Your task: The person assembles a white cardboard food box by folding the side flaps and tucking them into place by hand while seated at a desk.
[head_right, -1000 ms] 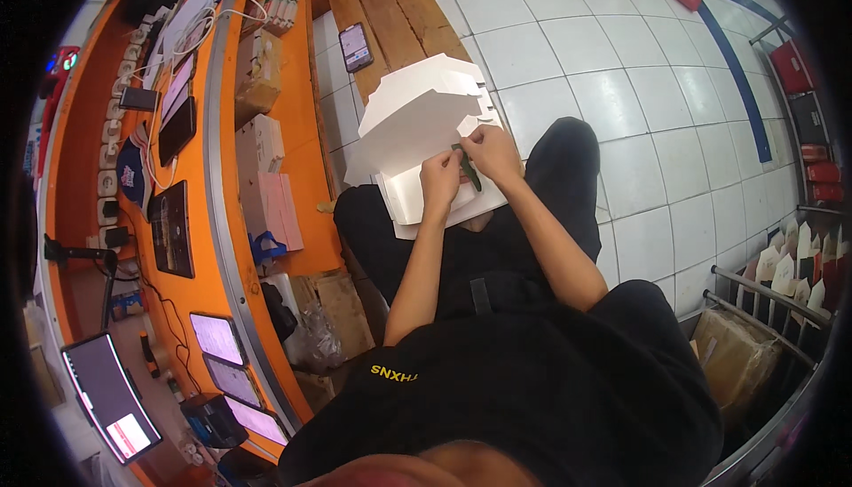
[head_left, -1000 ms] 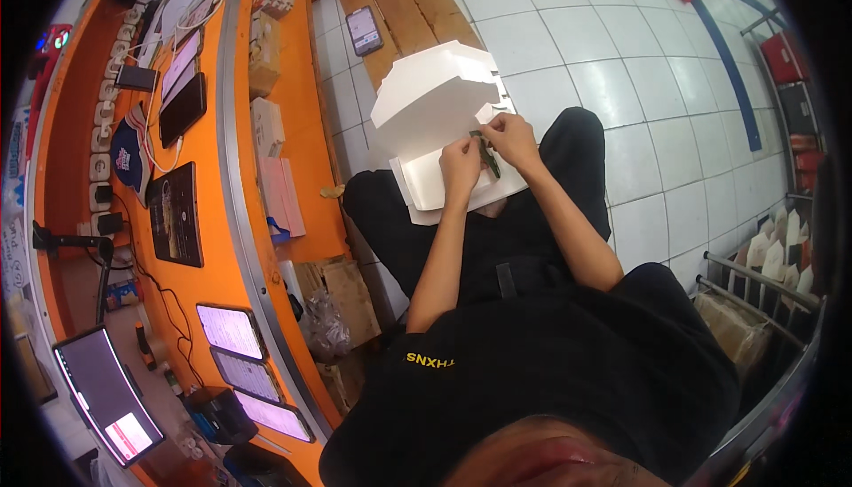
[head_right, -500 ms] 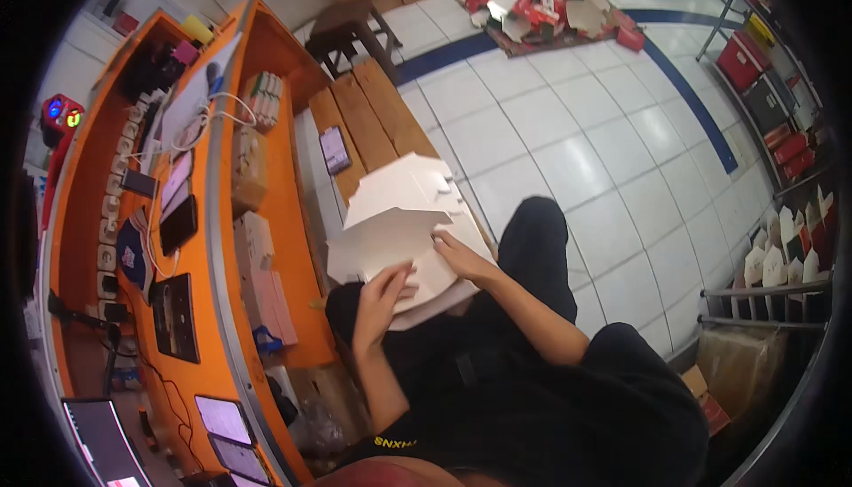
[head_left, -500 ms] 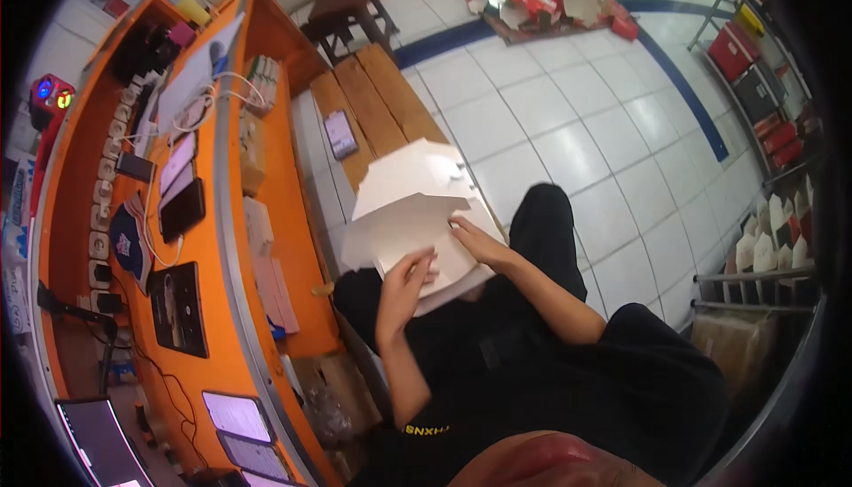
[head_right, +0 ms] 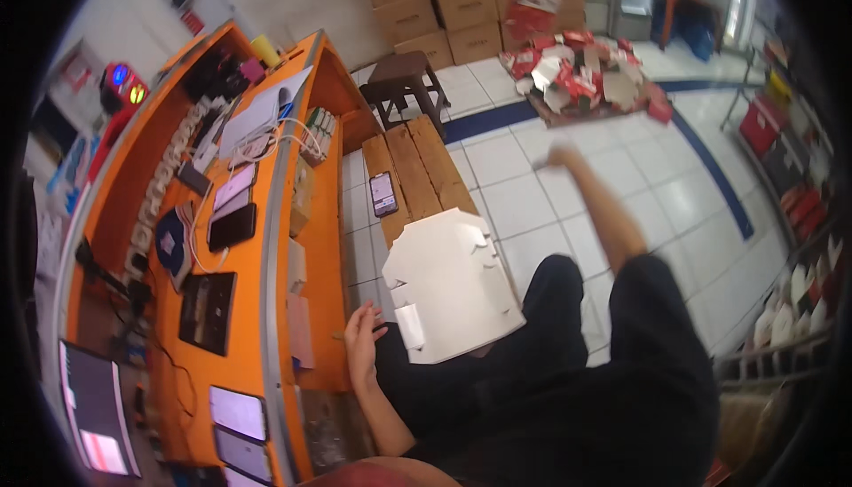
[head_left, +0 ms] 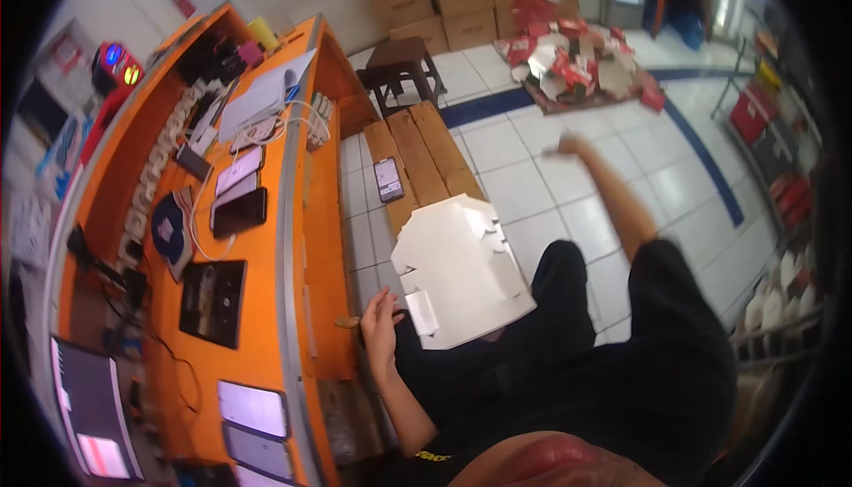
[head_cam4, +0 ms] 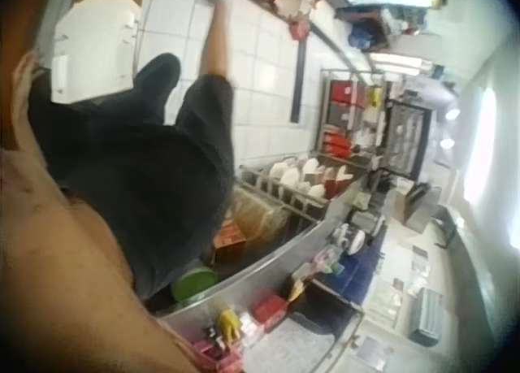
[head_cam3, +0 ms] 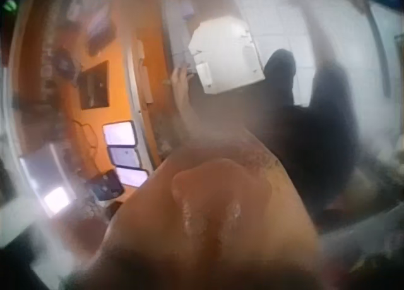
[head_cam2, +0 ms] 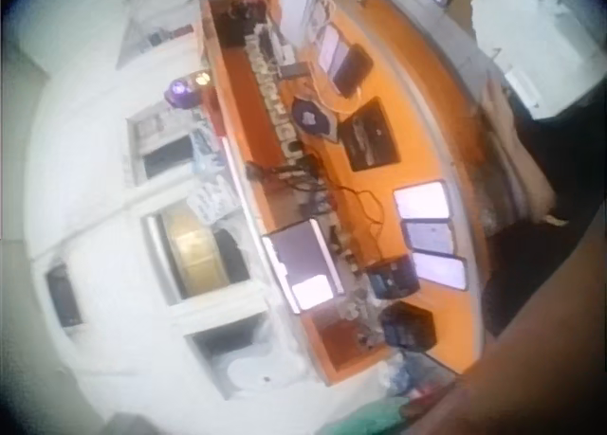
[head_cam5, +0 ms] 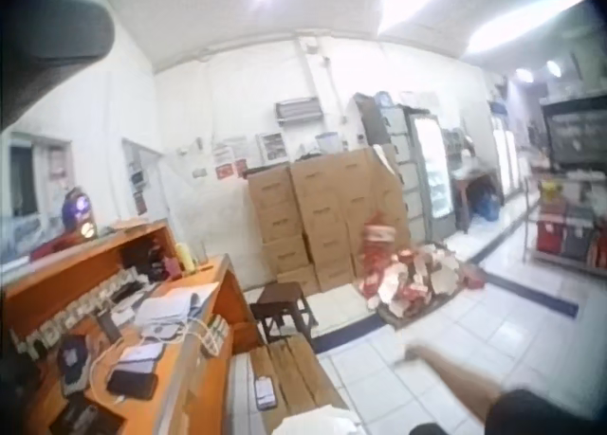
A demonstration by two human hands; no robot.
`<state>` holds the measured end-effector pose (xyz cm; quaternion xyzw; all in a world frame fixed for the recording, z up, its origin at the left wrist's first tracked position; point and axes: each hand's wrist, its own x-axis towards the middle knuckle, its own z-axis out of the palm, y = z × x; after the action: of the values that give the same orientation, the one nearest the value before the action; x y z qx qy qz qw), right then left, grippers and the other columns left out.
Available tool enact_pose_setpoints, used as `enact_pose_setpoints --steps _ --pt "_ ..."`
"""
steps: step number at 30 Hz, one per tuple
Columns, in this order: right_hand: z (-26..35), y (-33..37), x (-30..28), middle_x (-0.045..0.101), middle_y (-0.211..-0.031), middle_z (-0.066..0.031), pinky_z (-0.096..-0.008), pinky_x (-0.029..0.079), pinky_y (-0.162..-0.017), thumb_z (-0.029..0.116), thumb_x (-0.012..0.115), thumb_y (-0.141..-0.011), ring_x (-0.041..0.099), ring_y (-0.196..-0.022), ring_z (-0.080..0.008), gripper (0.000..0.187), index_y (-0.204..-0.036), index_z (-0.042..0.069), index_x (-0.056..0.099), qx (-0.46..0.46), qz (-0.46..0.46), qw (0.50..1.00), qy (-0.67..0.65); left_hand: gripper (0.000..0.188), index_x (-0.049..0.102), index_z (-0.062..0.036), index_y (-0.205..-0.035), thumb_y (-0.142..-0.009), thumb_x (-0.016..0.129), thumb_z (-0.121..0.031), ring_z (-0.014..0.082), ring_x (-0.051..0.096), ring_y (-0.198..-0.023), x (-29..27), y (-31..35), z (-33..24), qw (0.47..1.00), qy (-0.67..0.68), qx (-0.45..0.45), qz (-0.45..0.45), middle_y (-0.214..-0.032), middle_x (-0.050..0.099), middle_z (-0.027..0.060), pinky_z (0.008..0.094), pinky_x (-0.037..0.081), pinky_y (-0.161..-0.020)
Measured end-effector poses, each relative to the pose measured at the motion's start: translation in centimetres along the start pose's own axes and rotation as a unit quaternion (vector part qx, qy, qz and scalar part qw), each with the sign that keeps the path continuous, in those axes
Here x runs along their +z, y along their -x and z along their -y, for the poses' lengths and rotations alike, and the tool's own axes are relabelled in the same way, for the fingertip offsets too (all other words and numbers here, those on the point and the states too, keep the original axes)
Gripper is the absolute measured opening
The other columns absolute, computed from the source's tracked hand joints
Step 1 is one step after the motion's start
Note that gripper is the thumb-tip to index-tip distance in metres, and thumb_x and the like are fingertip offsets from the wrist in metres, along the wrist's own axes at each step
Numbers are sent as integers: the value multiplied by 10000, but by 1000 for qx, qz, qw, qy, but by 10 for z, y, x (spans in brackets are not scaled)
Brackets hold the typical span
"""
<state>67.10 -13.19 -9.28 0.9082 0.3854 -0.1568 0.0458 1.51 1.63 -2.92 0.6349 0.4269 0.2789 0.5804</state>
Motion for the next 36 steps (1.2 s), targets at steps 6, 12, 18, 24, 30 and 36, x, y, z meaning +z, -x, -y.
enact_pose_setpoints --steps 6,12,18,24,30,36 --pt "186 246 208 572 -1323 -402 -520 471 -1047 541 675 -925 592 -1237 -482 853 -1471 -80 467 48 -52 929 -363 884 355 130 -1506 -923 700 -438 467 477 -1375 71 15 85 941 -319 -109 -30 -1462 481 359 477 393 -1158" --pt "262 326 172 490 -1380 -382 -542 435 -1066 276 707 -922 490 -1272 -533 759 -1505 -80 376 6 -161 910 -383 901 265 121 -1545 -922 711 -353 480 345 -1464 88 31 99 945 -315 26 -82 -1560 316 383 529 296 -1219" --pt "271 326 165 543 -1376 -267 -552 391 -1113 174 684 -933 535 -1250 -429 614 -1492 33 475 -18 -225 942 -248 721 367 -2 -1549 -916 679 -150 410 486 -1371 93 32 75 905 -411 68 -83 -1311 613 241 679 227 -1185" --pt "278 326 157 628 -1324 -163 -565 354 -1130 114 674 -919 573 -1227 -333 545 -1454 153 573 -36 -217 968 -119 696 450 -40 -1522 -853 628 36 377 596 -1181 79 29 68 915 -388 90 -62 -1111 693 207 587 369 -1103" --pt "288 325 169 646 -1286 -185 -486 439 -1040 40 637 -898 605 -1119 -349 673 -1540 158 474 -148 -248 937 -198 733 491 -28 -1499 -787 558 132 396 639 -1060 83 30 81 946 -299 122 27 -1233 671 282 472 483 -989" --pt "272 328 161 651 -1172 -198 -478 523 -840 -51 562 -847 617 -949 -379 740 -1556 117 433 -58 -97 960 -256 761 566 -52 -1458 -747 447 192 379 582 -1311 74 28 87 987 -153 -22 44 -1405 619 219 410 448 -1127"
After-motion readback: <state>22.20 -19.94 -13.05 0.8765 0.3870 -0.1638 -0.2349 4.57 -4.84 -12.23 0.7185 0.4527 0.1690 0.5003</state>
